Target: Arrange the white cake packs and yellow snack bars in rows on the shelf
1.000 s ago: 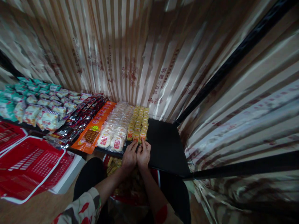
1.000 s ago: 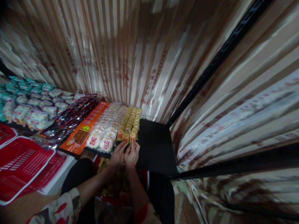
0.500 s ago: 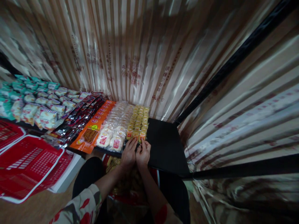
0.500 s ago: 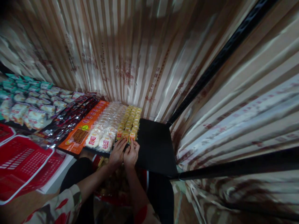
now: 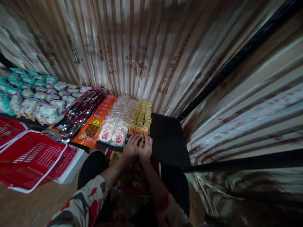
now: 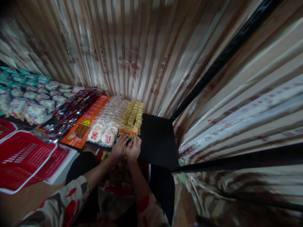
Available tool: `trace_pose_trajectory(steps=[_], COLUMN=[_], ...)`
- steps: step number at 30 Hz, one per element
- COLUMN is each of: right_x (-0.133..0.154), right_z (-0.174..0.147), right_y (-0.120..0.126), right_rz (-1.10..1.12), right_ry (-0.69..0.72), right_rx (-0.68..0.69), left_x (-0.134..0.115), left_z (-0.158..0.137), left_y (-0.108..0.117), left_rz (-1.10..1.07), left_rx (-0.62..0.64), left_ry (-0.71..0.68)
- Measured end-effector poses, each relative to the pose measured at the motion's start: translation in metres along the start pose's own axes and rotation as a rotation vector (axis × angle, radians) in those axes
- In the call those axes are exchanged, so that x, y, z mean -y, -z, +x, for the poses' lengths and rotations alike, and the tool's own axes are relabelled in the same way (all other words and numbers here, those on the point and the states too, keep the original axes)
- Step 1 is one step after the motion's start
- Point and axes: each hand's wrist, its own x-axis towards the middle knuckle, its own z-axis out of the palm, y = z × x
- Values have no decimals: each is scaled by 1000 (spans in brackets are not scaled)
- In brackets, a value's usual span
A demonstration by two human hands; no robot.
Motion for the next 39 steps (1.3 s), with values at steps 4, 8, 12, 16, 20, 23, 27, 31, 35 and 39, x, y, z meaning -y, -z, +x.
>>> trace_pose_trajectory(steps=[4,8,12,16,20,23,27,31,35,39], right_x=[1,-1,-1,0,-5,-16,-35,-47,-58,-68], right_z=[-3,-2,-6,-35,-78,-98,-104,-104,-104,-104], right_y=[2,3,7,13,13,6,-6,-15,-26,-33], right_rz=[17,54,159,201,64,-103,-338,-441,-415,-309], right_ry=[0,62,138,241,265,162,-56,-148,-193,-172], right_rx=[28,17,18,192,422,573,608,736,786,716], left_x=[-1,-6,-13,-6,17,32,41,42,41,48], left_z=[-1,-17,-54,-90,-109,-113,-112,-108,-101,-98], left_y=[6,12,22,29,22,12,2,-3,-7,-13], left_rz=[-12,11,50,27,-35,-17,-5,-27,-35,-30], left_rx=[4,-12,10,169,311,332,340,356,375,375], left_ry=[-20,-44,5,77,470,646,785,854,907,980])
